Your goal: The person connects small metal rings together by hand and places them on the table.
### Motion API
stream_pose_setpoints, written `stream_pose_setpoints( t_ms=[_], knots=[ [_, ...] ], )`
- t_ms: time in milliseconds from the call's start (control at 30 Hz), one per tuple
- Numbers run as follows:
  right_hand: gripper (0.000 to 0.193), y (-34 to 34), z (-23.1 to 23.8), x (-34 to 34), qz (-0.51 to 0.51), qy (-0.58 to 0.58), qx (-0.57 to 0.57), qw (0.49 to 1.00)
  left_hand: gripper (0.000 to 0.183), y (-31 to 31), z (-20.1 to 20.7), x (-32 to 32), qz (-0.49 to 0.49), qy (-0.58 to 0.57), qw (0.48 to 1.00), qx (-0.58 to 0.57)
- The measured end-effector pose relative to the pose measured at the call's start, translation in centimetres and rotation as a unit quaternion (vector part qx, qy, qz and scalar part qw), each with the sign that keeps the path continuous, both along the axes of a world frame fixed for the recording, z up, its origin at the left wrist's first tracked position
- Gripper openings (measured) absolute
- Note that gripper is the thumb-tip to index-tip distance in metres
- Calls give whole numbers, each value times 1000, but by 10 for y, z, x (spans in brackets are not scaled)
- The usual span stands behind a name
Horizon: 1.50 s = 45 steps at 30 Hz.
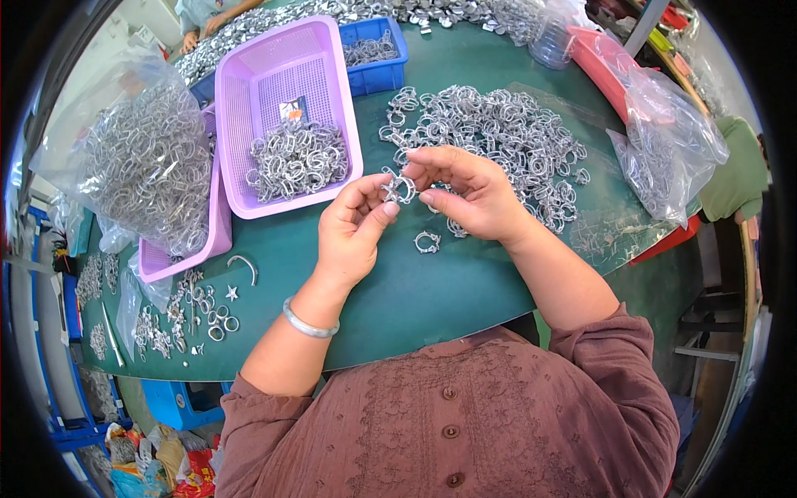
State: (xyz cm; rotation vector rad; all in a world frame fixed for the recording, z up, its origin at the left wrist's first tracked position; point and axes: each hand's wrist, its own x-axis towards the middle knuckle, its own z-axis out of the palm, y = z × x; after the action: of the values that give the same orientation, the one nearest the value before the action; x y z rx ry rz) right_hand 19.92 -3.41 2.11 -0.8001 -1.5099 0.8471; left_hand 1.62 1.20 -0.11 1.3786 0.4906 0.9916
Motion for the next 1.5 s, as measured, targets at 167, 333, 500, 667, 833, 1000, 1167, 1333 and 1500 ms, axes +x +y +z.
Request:
stream_pose_setpoints(
  t_ms=[167,333,500,667,833,1000,1167,1333,1500],
  knots=[
    [43,-1,1,0,-1,3,4,1000,31,1,-1,0,-16,-14,1000,-20],
    [41,-2,2,0,-10,0,-2,1000,33,1,-2,0,-5,-24,1000,-9],
    [39,-2,3,-1,-17,-9,10,1000,33,0,-2,1,4,-21,1000,-11],
    [37,-1,3,0,-33,-27,19,999,31,1,-2,0,-7,-9,1000,-6],
    [36,0,3,0,-49,-47,24,997,29,0,-2,0,-16,-1,999,-32],
    [33,2,1,0,-60,-62,14,996,26,1,-1,-1,-14,8,1000,-24],
    [30,2,-2,1,-74,-75,7,994,22,-1,3,-3,-20,37,998,-48],
    [29,2,-2,3,-53,-59,-23,997,25,-1,3,-4,-31,65,996,-55],
    [23,2,-4,3,-37,-36,-58,997,29,1,3,-4,-50,59,993,-88]
  ],
)
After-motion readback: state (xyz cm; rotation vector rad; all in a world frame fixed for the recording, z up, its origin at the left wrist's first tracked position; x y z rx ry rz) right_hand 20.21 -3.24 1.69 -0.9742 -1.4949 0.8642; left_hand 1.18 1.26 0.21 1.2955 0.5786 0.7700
